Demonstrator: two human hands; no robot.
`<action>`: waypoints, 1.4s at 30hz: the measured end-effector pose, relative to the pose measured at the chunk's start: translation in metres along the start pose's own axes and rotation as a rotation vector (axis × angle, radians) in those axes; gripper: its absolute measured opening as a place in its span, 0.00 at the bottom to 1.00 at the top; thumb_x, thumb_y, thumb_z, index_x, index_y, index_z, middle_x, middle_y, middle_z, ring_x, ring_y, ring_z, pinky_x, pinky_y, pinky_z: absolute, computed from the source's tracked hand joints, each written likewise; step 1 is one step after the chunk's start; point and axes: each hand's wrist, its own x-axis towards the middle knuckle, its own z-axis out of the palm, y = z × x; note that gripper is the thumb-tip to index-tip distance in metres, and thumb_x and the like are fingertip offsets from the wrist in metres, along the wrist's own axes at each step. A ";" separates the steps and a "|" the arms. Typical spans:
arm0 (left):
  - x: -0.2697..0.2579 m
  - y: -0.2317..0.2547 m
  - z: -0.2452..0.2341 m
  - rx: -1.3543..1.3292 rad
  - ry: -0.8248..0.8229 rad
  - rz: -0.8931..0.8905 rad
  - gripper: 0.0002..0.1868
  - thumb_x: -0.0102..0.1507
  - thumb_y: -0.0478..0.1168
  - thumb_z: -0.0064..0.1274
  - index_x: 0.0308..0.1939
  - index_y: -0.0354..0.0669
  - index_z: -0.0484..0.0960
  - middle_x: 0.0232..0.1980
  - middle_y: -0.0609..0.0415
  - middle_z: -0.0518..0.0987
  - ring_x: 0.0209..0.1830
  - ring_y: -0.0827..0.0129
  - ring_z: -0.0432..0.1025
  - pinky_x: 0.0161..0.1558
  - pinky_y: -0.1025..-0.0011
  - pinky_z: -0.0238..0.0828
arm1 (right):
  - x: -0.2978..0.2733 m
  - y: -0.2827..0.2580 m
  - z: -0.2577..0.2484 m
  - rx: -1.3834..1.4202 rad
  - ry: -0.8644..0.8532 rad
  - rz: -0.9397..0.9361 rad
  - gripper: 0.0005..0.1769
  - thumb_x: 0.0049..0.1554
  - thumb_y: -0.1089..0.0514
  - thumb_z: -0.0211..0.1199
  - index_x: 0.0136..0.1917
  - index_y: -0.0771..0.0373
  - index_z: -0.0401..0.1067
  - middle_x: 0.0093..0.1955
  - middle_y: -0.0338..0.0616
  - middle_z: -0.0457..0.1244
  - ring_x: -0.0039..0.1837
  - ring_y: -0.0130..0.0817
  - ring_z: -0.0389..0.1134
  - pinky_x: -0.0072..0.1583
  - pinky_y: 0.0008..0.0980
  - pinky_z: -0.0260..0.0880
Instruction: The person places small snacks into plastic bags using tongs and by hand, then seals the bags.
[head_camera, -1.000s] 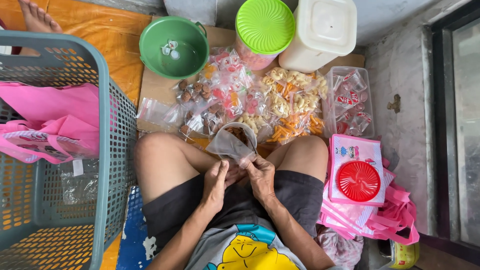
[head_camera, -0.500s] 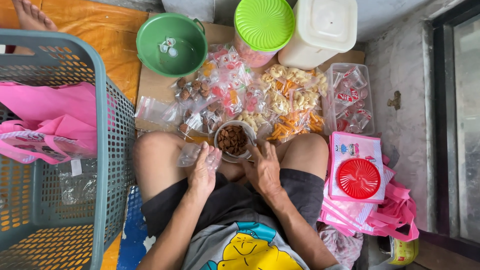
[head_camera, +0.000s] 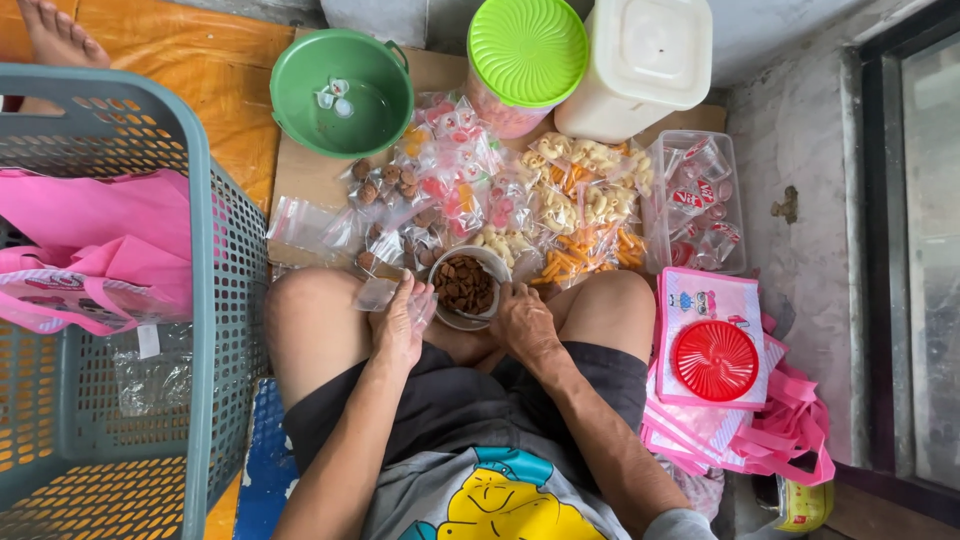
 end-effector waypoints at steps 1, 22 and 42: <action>0.004 -0.004 -0.001 0.000 0.001 -0.002 0.35 0.57 0.58 0.69 0.52 0.33 0.77 0.54 0.47 0.76 0.62 0.59 0.73 0.68 0.59 0.68 | -0.006 -0.001 -0.016 0.000 -0.002 0.001 0.28 0.41 0.42 0.68 0.49 0.58 0.65 0.44 0.43 0.60 0.46 0.45 0.69 0.43 0.41 0.78; 0.009 -0.005 -0.001 0.072 0.024 -0.026 0.35 0.57 0.59 0.68 0.55 0.34 0.78 0.56 0.48 0.78 0.63 0.59 0.73 0.65 0.58 0.70 | 0.000 0.003 -0.041 0.048 0.061 0.005 0.10 0.53 0.45 0.59 0.40 0.50 0.68 0.39 0.39 0.62 0.44 0.42 0.73 0.40 0.37 0.76; 0.010 -0.004 0.002 0.049 0.031 -0.027 0.35 0.59 0.58 0.66 0.56 0.31 0.78 0.59 0.41 0.77 0.65 0.55 0.72 0.66 0.55 0.68 | 0.009 -0.011 -0.061 -0.063 0.161 -0.063 0.04 0.49 0.51 0.59 0.36 0.50 0.70 0.38 0.37 0.63 0.45 0.37 0.71 0.41 0.30 0.74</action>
